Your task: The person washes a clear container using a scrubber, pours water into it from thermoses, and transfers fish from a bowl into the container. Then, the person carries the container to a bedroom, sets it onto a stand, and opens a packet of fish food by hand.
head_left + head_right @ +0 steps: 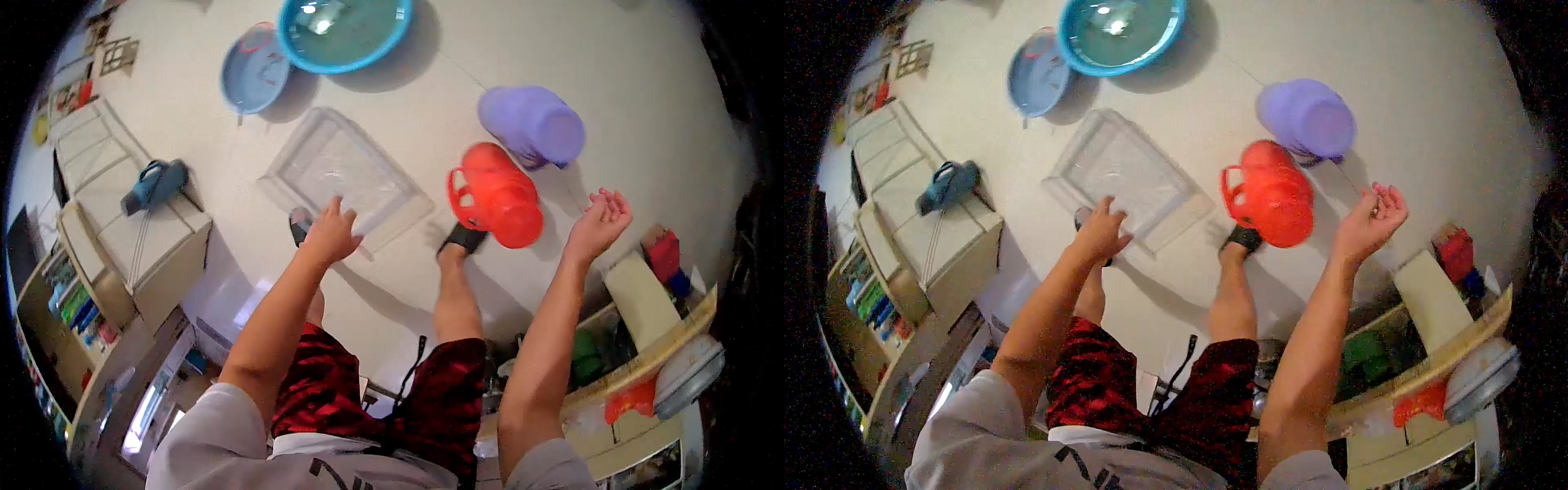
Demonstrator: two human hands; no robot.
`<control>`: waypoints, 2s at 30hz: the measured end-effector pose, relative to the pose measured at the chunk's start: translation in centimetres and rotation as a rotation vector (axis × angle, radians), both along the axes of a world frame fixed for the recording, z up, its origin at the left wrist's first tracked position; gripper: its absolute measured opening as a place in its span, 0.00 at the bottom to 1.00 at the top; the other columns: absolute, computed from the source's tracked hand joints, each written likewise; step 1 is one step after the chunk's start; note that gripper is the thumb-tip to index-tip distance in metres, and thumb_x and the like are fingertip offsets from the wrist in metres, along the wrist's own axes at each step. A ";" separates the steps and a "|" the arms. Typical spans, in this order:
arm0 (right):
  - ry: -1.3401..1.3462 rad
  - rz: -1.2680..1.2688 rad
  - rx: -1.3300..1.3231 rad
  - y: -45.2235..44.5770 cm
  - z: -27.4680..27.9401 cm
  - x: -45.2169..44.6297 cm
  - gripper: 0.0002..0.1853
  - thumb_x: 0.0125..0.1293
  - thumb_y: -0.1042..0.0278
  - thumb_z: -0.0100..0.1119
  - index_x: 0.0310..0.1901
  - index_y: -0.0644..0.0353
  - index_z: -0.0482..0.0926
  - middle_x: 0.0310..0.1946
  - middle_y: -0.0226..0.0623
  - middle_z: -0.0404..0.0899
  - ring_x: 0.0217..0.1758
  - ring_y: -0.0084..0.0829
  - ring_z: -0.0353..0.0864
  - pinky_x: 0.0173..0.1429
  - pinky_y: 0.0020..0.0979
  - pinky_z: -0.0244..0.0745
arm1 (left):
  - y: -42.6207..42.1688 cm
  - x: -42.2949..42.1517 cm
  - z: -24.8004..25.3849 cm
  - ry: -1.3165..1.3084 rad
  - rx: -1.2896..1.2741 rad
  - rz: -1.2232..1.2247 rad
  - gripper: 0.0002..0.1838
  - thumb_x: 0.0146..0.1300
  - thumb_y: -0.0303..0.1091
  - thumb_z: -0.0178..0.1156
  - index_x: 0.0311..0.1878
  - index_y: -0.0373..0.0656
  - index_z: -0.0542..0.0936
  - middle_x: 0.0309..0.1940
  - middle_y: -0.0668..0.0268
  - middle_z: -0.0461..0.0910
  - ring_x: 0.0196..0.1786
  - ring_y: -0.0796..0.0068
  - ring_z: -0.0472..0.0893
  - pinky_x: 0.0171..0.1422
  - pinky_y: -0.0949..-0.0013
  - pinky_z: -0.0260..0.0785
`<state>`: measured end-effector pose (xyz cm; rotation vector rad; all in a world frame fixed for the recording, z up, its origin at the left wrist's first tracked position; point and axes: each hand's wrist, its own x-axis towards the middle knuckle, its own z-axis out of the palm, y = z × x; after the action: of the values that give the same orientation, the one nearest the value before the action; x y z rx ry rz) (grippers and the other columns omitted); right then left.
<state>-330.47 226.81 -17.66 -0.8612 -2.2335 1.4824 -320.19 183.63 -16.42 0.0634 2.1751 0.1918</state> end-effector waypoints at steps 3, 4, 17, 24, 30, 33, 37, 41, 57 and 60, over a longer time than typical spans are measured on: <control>0.107 0.181 -0.055 -11.0 3.2 -3.1 0.15 0.66 0.78 0.54 0.53 0.66 0.67 0.44 0.40 0.77 0.46 0.31 0.78 0.51 0.31 0.75 | -9.9 3.6 -0.2 -0.093 -0.001 0.185 0.26 0.59 0.44 0.65 0.57 0.40 0.77 0.65 0.46 0.65 0.61 0.46 0.73 0.62 0.55 0.71; 0.056 0.271 -0.075 -14.7 2.8 -4.1 0.14 0.66 0.77 0.55 0.52 0.66 0.67 0.43 0.40 0.77 0.45 0.31 0.79 0.50 0.30 0.75 | -12.7 3.6 -0.5 -0.019 0.019 0.252 0.25 0.59 0.44 0.65 0.56 0.40 0.77 0.63 0.48 0.68 0.61 0.48 0.74 0.61 0.55 0.71; -0.866 0.609 -0.633 -71.9 -23.1 -3.5 0.20 0.63 0.58 0.63 0.50 0.63 0.75 0.39 0.36 0.79 0.33 0.27 0.78 0.36 0.30 0.73 | -36.1 3.3 1.3 0.024 0.395 0.481 0.18 0.61 0.40 0.62 0.51 0.38 0.79 0.47 0.52 0.80 0.52 0.50 0.79 0.59 0.55 0.71; -0.809 0.109 -0.827 -84.6 -29.2 -6.6 0.16 0.70 0.56 0.50 0.46 0.62 0.74 0.25 0.28 0.67 0.25 0.23 0.67 0.29 0.26 0.63 | -52.9 4.4 -8.0 0.027 0.473 0.855 0.17 0.61 0.39 0.63 0.46 0.35 0.80 0.45 0.53 0.81 0.47 0.57 0.82 0.52 0.61 0.74; -0.299 0.409 -0.706 -78.0 -22.3 -3.3 0.11 0.73 0.68 0.41 0.48 0.61 0.73 0.23 0.26 0.65 0.25 0.19 0.63 0.31 0.23 0.62 | -59.1 -6.1 -19.0 0.197 0.352 0.862 0.17 0.65 0.40 0.61 0.47 0.34 0.80 0.40 0.56 0.84 0.40 0.66 0.83 0.48 0.64 0.74; -0.197 0.469 -0.463 -72.0 -22.3 -5.6 0.10 0.73 0.66 0.43 0.46 0.60 0.74 0.22 0.26 0.64 0.28 0.20 0.64 0.33 0.24 0.62 | -60.1 -13.5 -24.2 0.296 0.398 0.847 0.19 0.66 0.43 0.60 0.50 0.35 0.80 0.43 0.56 0.84 0.44 0.65 0.83 0.54 0.62 0.73; -0.367 0.232 -0.098 -64.8 -24.4 -10.3 0.14 0.73 0.62 0.45 0.36 0.61 0.76 0.23 0.28 0.66 0.29 0.24 0.67 0.36 0.28 0.65 | -58.4 -23.1 -26.3 0.414 0.313 0.791 0.26 0.67 0.47 0.60 0.59 0.35 0.76 0.54 0.51 0.80 0.57 0.62 0.79 0.61 0.63 0.70; -0.475 0.297 0.267 -64.9 -26.8 -13.0 0.23 0.75 0.54 0.41 0.38 0.65 0.81 0.36 0.51 0.82 0.46 0.50 0.80 0.53 0.42 0.72 | -55.5 -28.8 -28.4 0.386 0.599 1.072 0.32 0.69 0.49 0.57 0.64 0.30 0.70 0.60 0.51 0.75 0.62 0.59 0.74 0.65 0.63 0.66; -0.303 0.366 0.292 -67.2 -29.3 -12.5 0.26 0.68 0.46 0.53 0.34 0.68 0.77 0.32 0.57 0.81 0.40 0.56 0.80 0.48 0.48 0.72 | -52.5 -28.7 -29.8 0.752 0.610 1.360 0.23 0.67 0.41 0.59 0.52 0.28 0.79 0.41 0.56 0.83 0.41 0.66 0.81 0.47 0.65 0.74; -0.269 0.375 0.250 -67.1 -26.5 -11.9 0.24 0.66 0.47 0.56 0.32 0.67 0.78 0.32 0.58 0.81 0.39 0.59 0.80 0.48 0.50 0.72 | -52.0 -27.4 -25.8 0.741 0.611 1.402 0.22 0.66 0.41 0.59 0.52 0.28 0.79 0.40 0.57 0.82 0.40 0.67 0.80 0.46 0.65 0.74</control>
<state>-342.41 159.70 -44.14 -0.6154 -2.8316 1.2459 -347.57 131.59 -42.26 -1.2278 2.3524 1.8287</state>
